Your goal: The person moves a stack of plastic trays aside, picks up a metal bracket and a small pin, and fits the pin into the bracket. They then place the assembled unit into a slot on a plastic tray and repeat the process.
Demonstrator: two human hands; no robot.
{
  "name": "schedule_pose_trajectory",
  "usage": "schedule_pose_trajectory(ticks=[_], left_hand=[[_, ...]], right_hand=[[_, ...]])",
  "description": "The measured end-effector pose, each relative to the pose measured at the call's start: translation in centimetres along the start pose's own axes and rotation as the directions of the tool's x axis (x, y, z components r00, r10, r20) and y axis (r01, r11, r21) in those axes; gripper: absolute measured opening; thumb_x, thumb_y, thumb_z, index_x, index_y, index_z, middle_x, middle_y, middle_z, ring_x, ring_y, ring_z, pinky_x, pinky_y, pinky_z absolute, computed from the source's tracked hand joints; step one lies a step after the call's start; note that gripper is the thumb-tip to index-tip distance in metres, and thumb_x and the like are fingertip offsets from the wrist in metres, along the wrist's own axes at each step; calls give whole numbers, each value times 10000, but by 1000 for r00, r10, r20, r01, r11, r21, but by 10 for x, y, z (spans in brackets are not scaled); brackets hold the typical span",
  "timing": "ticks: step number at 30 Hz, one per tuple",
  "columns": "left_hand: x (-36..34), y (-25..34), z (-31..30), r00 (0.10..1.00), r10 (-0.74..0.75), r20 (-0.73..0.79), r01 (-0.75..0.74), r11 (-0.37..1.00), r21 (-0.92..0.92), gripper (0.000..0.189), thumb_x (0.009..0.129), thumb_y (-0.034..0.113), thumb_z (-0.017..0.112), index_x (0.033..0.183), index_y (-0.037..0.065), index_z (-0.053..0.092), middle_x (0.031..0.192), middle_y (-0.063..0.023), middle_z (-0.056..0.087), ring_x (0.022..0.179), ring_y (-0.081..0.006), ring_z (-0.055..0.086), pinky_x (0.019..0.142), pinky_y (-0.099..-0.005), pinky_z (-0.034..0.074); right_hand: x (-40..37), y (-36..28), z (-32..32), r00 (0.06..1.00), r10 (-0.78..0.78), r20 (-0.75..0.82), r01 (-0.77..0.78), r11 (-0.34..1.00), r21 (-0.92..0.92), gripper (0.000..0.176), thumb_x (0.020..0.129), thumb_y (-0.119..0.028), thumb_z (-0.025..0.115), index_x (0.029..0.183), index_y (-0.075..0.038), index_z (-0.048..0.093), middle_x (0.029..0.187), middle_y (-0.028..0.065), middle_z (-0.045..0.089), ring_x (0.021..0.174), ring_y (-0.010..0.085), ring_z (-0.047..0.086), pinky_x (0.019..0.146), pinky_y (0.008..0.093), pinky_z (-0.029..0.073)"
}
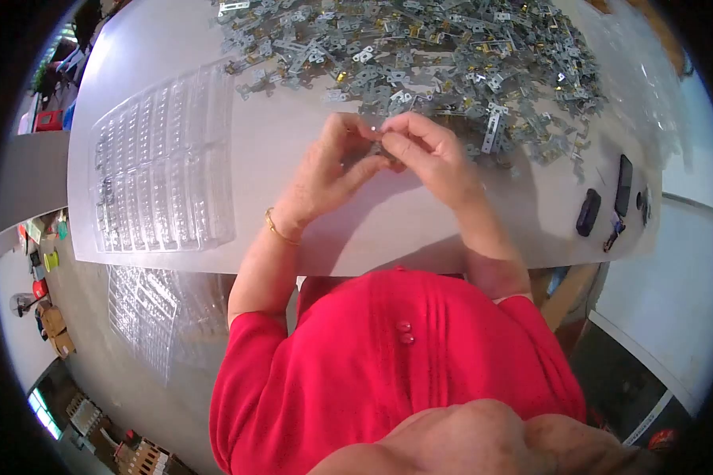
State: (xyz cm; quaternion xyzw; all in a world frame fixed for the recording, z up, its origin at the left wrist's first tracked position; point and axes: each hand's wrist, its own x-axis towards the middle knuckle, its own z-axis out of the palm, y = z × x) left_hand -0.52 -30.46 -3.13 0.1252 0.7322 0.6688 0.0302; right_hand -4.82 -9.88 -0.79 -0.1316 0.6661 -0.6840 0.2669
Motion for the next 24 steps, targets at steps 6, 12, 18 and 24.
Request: schedule_pose_trajectory(ticks=[6, 12, 18, 24], left_hand=[[-2, 1, 6, 995, 63, -78, -44, 973, 226, 409, 943, 41, 758, 1201, 33, 441, 976, -60, 628, 883, -108, 638, 721, -251, 523], [-1, -11, 8, 959, 200, -200, -129, 939, 319, 425, 924, 57, 779, 1198, 16, 456, 979, -91, 630, 847, -135, 645, 716, -262, 530], [2, 9, 0, 962, 255, -93, -211, 919, 333, 408, 970, 136, 706, 1290, -23, 508, 1069, -142, 675, 936, -184, 672, 847, -327, 542], [1, 17, -10, 966, -135, 221, 195, 941, -278, 436, 1031, 184, 604, 1413, -11, 530, 1147, -159, 707, 926, -187, 674, 856, -338, 552]], right_hand=[[10, 8, 19, 851, -421, -314, 451, 892, 29, 140, 1035, -125, 662, 1139, -32, 672, 1001, -2, 675, 883, 50, 615, 757, 225, 503], [1, 5, 20, 963, -198, -183, 206, 978, 23, 130, 1041, -113, 648, 1124, -14, 662, 959, 19, 692, 858, 73, 651, 757, 243, 547], [3, 3, 12, 932, -264, -247, 267, 964, -23, 124, 1039, -102, 641, 1118, -8, 660, 963, 39, 712, 833, 103, 687, 749, 264, 579], [3, -3, 1, 911, -292, -291, 294, 955, -39, 137, 1042, -108, 639, 1131, -5, 660, 999, 45, 726, 823, 98, 682, 739, 249, 567]])
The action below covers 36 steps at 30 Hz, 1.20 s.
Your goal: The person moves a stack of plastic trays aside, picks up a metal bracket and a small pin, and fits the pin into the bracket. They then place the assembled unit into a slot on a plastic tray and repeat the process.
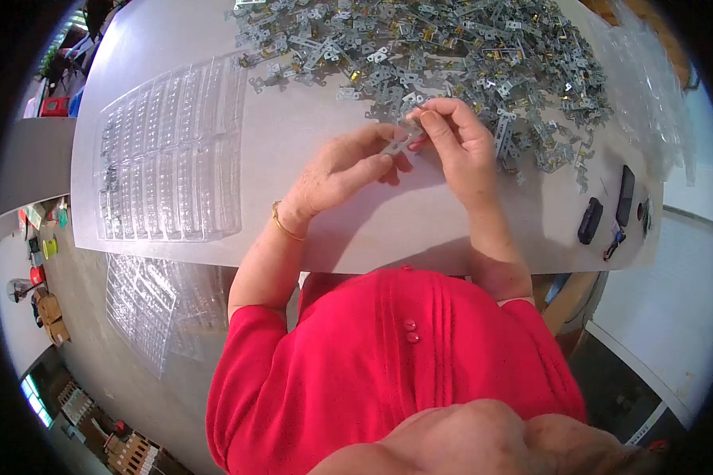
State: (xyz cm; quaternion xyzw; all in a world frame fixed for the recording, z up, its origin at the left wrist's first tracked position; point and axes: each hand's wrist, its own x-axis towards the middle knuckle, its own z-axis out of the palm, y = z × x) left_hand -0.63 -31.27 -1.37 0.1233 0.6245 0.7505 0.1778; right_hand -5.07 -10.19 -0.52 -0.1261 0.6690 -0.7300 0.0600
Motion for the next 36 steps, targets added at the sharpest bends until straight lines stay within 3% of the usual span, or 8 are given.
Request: schedule_pose_trajectory(ticks=[5, 7, 16, 26, 28, 31, 34, 36], left_hand=[[1, -14, 2, 997, 36, -73, -48, 985, -164, 434, 1052, 135, 603, 1457, 20, 500, 1145, -145, 706, 914, -165, 671, 836, -327, 562], [2, -13, 2, 986, 87, -139, -108, 983, -149, 457, 1043, 130, 628, 1464, 22, 485, 1145, -133, 704, 916, -162, 667, 832, -319, 560], [5, -13, 1, 965, 139, -224, -148, 989, -23, 476, 1016, 100, 674, 1443, 24, 479, 1173, -91, 683, 974, -144, 649, 840, -294, 555], [6, -9, 5, 945, 237, -226, -152, 929, 337, 473, 990, 14, 665, 1424, 12, 479, 1116, -78, 684, 942, -126, 649, 842, -272, 537], [5, -10, 7, 941, 223, -254, -142, 942, 304, 485, 987, 15, 670, 1427, 12, 466, 1096, -79, 682, 939, -127, 647, 844, -274, 535], [6, -13, 9, 931, 246, -269, -157, 937, 311, 482, 986, 16, 674, 1415, 11, 453, 1081, -83, 679, 939, -130, 646, 847, -281, 536], [5, -12, 9, 928, 251, -274, -163, 938, 306, 457, 987, 13, 673, 1386, 7, 452, 1098, -95, 677, 948, -134, 646, 852, -287, 539], [5, -13, 9, 926, 260, -272, -171, 935, 312, 438, 989, 16, 672, 1369, 5, 453, 1117, -107, 680, 955, -140, 650, 856, -291, 542]], right_hand=[[4, 7, 1, 950, -299, -93, 265, 926, -268, 125, 1022, -89, 668, 1126, -20, 682, 933, 30, 718, 742, 88, 646, 658, 244, 521], [-4, -8, 2, 981, -178, -75, 146, 939, -311, 116, 1006, -78, 685, 1115, -38, 697, 876, 24, 708, 699, 83, 629, 616, 247, 498], [-10, -12, 13, 979, -201, 24, 184, 836, -517, 78, 952, -76, 723, 1026, -65, 698, 832, 86, 726, 636, 164, 664, 574, 303, 509], [-11, -9, 15, 923, -362, 128, 356, 683, -638, 91, 925, -66, 722, 1004, -70, 677, 830, 109, 726, 683, 287, 712, 578, 373, 538], [-8, -11, 14, 917, -392, 70, 334, 662, -670, 95, 918, -62, 723, 995, -75, 670, 808, 109, 717, 673, 297, 703, 575, 384, 535], [-7, -11, 13, 876, -429, 220, 456, 590, -667, 98, 912, -58, 728, 987, -75, 667, 783, 110, 705, 661, 299, 696, 563, 397, 526], [-8, -10, 14, 916, -392, 78, 346, 677, -650, 96, 910, -52, 726, 983, -76, 668, 779, 112, 700, 660, 301, 695, 561, 398, 522], [-9, -15, 14, 915, -371, 158, 383, 680, -625, 95, 908, -48, 725, 981, -74, 670, 773, 118, 698, 655, 307, 693, 557, 397, 519]])
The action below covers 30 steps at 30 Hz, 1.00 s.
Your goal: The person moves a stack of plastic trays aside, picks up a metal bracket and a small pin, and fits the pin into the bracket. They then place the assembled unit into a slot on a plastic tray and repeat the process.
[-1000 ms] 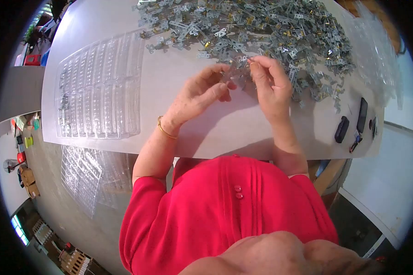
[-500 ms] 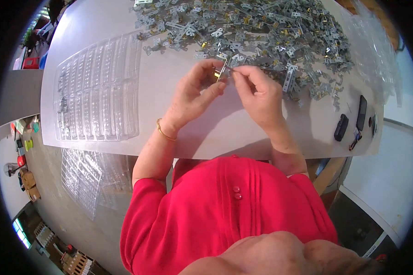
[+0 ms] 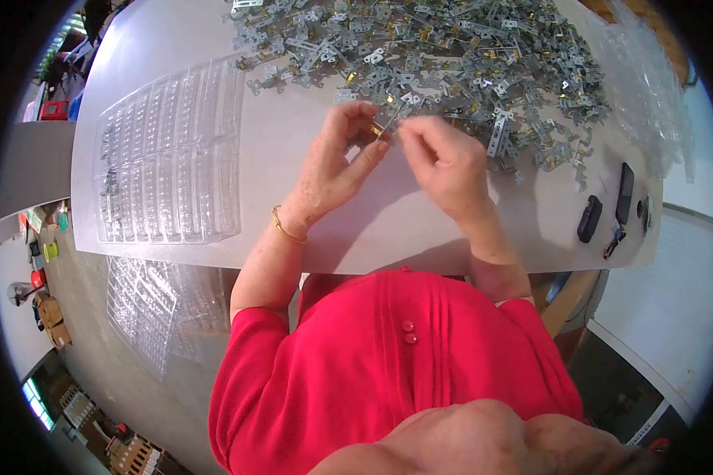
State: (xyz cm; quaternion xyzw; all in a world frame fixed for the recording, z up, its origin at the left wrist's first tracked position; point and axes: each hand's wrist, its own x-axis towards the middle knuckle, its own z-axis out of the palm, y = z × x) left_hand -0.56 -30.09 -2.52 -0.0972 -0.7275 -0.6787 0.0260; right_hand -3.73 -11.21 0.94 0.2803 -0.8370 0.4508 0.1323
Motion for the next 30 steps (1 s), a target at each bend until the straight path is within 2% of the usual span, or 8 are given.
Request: schedule_pose_trajectory(ticks=[2, 5, 8, 11, 15, 19, 28, 30], left_hand=[[0, -3, -2, 1000, 28, -4, -27, 999, 30, 423, 994, 22, 670, 1357, 5, 453, 1137, -122, 686, 960, -149, 658, 858, -297, 548], [0, 10, -7, 995, -61, -76, 50, 989, -137, 387, 986, 16, 662, 1325, -18, 479, 1113, -132, 683, 936, -163, 677, 848, -307, 562], [-3, 36, -22, 946, -232, -226, 198, 967, -162, 315, 972, 24, 645, 1259, -48, 535, 1092, -130, 670, 906, -172, 691, 835, -317, 574], [-17, 31, -38, 885, -349, -307, 313, 936, -159, 297, 908, 54, 671, 1160, -76, 584, 1006, -128, 697, 884, -175, 704, 784, -294, 565], [-38, 12, -56, 856, -389, -340, 461, 872, 164, 296, 943, 125, 680, 1158, -77, 654, 999, -62, 671, 834, -126, 642, 740, -262, 521], [-46, 7, -57, 879, -256, -402, 438, 767, 469, 251, 911, 148, 698, 1080, -35, 725, 912, -72, 664, 788, -124, 622, 723, -277, 510], [-51, -2, -53, 915, 102, -390, 279, 536, 797, 251, 888, 181, 715, 1055, -5, 740, 976, -192, 684, 903, -340, 663, 824, -431, 522], [-51, -4, -53, 933, 7, -360, 297, 548, 782, 247, 882, 186, 717, 1046, 1, 735, 971, -185, 681, 934, -355, 652, 854, -447, 508]], right_hand=[[-3, 1, 2, 999, -1, 37, 1, 1000, 18, 82, 921, -53, 724, 989, -70, 681, 742, 110, 689, 613, 269, 685, 542, 373, 507], [-5, -1, 2, 989, 149, -11, -146, 977, 158, 74, 937, -77, 727, 1001, -67, 690, 717, 88, 680, 582, 208, 665, 535, 339, 496], [-10, 1, 5, 978, 202, 57, -209, 952, 222, 103, 967, -67, 715, 1071, -62, 719, 753, 5, 664, 630, 40, 571, 570, 243, 467], [-14, -4, 14, 987, 133, 86, -147, 970, 193, 77, 947, -106, 731, 1009, -73, 698, 732, 78, 693, 590, 178, 663, 549, 309, 499], [-21, -11, 23, 971, 128, 202, -171, 962, 213, 81, 952, -114, 725, 1021, -79, 702, 757, 88, 709, 608, 188, 678, 554, 319, 503], [-23, -12, 27, 953, 135, 272, -200, 954, 226, 86, 949, -116, 725, 1025, -81, 703, 763, 97, 710, 607, 201, 678, 550, 328, 501], [-30, -2, 41, 960, 105, 260, -170, 956, 241, 79, 946, -98, 719, 1020, -77, 703, 758, 98, 703, 589, 215, 668, 536, 333, 491], [-31, 1, 45, 965, 84, 248, -145, 960, 240, 75, 948, -93, 715, 1020, -76, 704, 756, 96, 701, 583, 212, 661, 534, 332, 487]])
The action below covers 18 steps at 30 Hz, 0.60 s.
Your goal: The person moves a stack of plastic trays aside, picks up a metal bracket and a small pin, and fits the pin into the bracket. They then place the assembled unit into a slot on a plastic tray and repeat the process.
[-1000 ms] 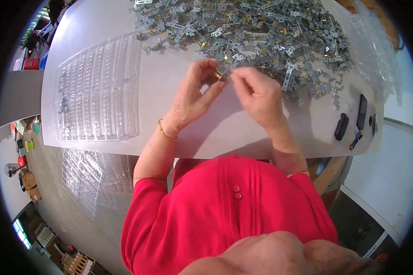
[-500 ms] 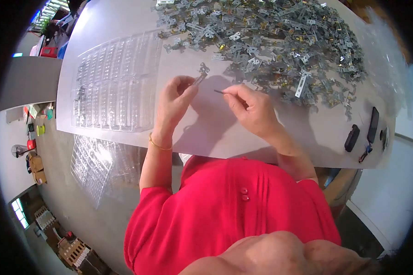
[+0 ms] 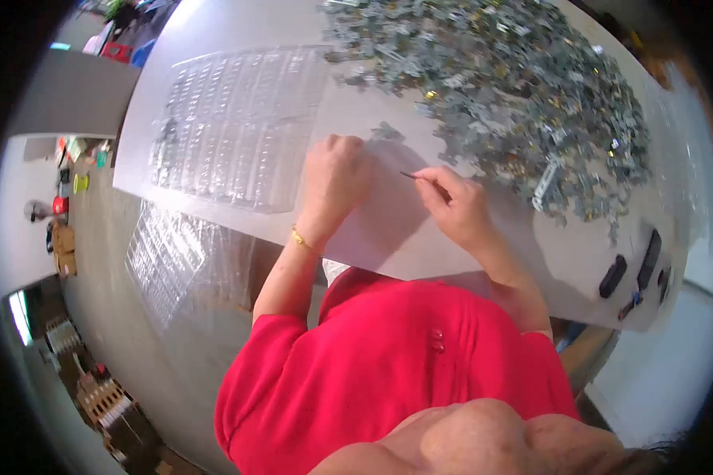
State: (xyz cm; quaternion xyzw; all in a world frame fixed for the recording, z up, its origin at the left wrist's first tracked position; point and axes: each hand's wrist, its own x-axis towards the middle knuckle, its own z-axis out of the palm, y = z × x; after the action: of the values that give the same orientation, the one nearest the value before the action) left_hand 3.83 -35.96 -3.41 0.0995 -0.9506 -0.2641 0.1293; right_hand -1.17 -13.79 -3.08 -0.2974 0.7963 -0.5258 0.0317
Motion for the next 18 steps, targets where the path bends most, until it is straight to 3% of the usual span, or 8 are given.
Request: schedule_pose_trajectory(ticks=[6, 9, 11, 15, 17, 18], left_hand=[[-5, 1, -21, 999, 41, -12, -42, 996, -74, 185, 897, 147, 706, 1018, 7, 724, 937, -160, 676, 938, -341, 647, 849, -433, 511], [-2, 4, -61, 998, -11, -68, -2, 983, -185, 165, 898, 117, 720, 1026, 13, 727, 938, -143, 680, 894, -315, 657, 813, -409, 519], [6, -7, -92, 983, -13, -186, -13, 990, -140, 143, 898, 78, 729, 1031, 24, 733, 909, -132, 682, 822, -272, 679, 764, -363, 542], [38, -79, -148, 933, -97, -347, 90, 995, -39, 169, 933, 110, 738, 1075, 21, 761, 923, -86, 733, 821, -142, 696, 742, -302, 546], [59, -132, -176, 888, -296, -352, 269, 955, -123, 218, 943, 149, 740, 1107, 7, 764, 898, -67, 760, 789, -110, 687, 733, -283, 548], [70, -158, -188, 861, -307, -406, 298, 951, -86, 239, 937, 170, 747, 1105, 1, 767, 872, -60, 761, 765, -106, 679, 723, -279, 545]], right_hand=[[1, -3, 2, 997, 23, 72, -25, 999, 22, 74, 954, -73, 709, 1028, -67, 703, 718, 79, 673, 561, 173, 627, 530, 318, 472], [-2, 1, 6, 996, 14, 89, -16, 1000, 23, 82, 953, -62, 710, 1034, -59, 701, 683, 73, 651, 556, 163, 617, 524, 314, 462], [-1, 1, 8, 995, 16, 95, -18, 1000, 25, 89, 948, -53, 712, 1036, -56, 699, 660, 73, 640, 554, 170, 622, 521, 316, 459], [0, 9, 9, 993, -66, 98, 66, 998, 6, 102, 941, -44, 718, 1040, -55, 695, 675, 84, 648, 562, 195, 638, 523, 324, 461], [0, 9, 8, 992, -36, 122, 38, 999, -14, 106, 937, -40, 722, 1038, -53, 692, 694, 94, 656, 568, 209, 645, 524, 329, 465], [1, 9, 9, 993, -36, 113, 37, 999, -7, 106, 936, -39, 721, 1036, -51, 691, 703, 99, 658, 572, 213, 645, 527, 333, 466]])
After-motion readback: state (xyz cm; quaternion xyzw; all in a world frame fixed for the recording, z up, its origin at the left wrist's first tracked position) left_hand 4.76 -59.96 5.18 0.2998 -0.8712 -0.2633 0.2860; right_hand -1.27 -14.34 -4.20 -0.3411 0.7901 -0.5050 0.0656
